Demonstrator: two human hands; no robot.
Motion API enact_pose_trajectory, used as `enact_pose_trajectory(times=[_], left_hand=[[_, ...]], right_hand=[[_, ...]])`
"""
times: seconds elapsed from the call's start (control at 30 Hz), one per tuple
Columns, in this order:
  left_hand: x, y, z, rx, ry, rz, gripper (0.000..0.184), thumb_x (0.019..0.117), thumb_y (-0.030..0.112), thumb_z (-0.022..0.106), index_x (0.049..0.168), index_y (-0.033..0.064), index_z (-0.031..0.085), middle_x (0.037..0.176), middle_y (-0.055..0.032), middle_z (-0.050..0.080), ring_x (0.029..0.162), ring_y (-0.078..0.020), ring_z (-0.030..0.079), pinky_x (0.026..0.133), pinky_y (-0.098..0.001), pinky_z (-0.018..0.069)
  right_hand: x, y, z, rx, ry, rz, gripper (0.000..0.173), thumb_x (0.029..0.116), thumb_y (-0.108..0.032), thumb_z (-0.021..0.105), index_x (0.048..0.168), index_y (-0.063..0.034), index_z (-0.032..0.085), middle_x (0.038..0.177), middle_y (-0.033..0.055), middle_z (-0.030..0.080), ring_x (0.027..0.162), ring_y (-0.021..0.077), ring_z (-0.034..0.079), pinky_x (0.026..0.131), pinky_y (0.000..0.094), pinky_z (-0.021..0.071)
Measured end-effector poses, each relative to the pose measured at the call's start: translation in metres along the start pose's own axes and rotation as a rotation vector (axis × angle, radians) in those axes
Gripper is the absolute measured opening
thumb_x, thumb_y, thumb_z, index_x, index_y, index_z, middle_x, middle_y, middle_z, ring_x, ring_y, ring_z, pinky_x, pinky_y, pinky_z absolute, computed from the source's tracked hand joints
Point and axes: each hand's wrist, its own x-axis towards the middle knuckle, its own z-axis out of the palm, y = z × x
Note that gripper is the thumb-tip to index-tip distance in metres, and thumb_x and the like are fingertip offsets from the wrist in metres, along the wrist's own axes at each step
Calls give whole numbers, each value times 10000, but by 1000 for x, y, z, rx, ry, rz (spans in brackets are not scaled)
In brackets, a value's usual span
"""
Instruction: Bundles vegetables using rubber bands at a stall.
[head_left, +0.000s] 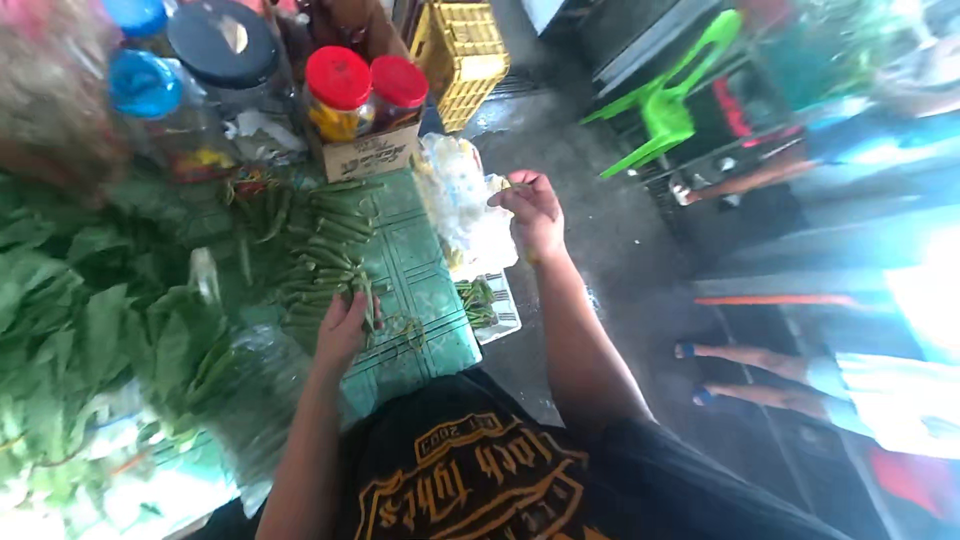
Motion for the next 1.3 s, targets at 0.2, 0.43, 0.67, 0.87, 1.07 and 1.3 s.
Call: enact_pose_trajectory(times=[0.2,0.43,0.67,0.87,1.07,1.3], left_hand=[[3,0,18,35,-58,-69,313,1096,208,430,1360,52,495,1007,-94,682,859,-219,698,782,-415,621],[4,4,23,126,-204,-41,304,1094,191,437,1379,85,454,978,-83,658,788,-185,684,698,-344,615],[-1,15,34,618,-262,-3,439,1014,164,566,1425,92,431,816,-68,639,659,-150,618,618,-344,548],[-9,9,22,337,-288,79,395,1024,181,559,1391,55,480,881,-82,662,696,-144,635,642,-310,562],[-14,-7,37,-575,-302,60,488,872,452,793,1181,106,644,970,-86,686,781,-183,671,740,-375,597],[-1,15,64,-68,-98,168,397,877,82,784,1249,70,647,1073,-95,723,909,-200,712,807,-383,624]], right_hand=[[-13,-19,-1,110,-93,64,330,946,87,444,1187,-138,451,1057,81,760,578,166,664,494,315,562],[-38,5,57,-142,-600,204,817,733,-91,838,1388,-75,350,1188,141,719,998,292,745,868,436,632],[-25,-40,129,-794,-1094,-16,937,716,-353,907,1476,-172,389,1013,86,731,877,291,720,793,566,580],[-29,-39,114,-689,-1178,287,696,808,-208,891,1366,-44,509,996,164,714,842,289,722,822,496,608],[-77,43,56,860,-876,382,136,892,-353,776,982,-278,708,845,-70,737,917,162,737,980,555,570],[-98,19,91,691,-440,321,598,862,-437,795,1346,-302,472,1414,30,608,1178,213,644,926,401,563]])
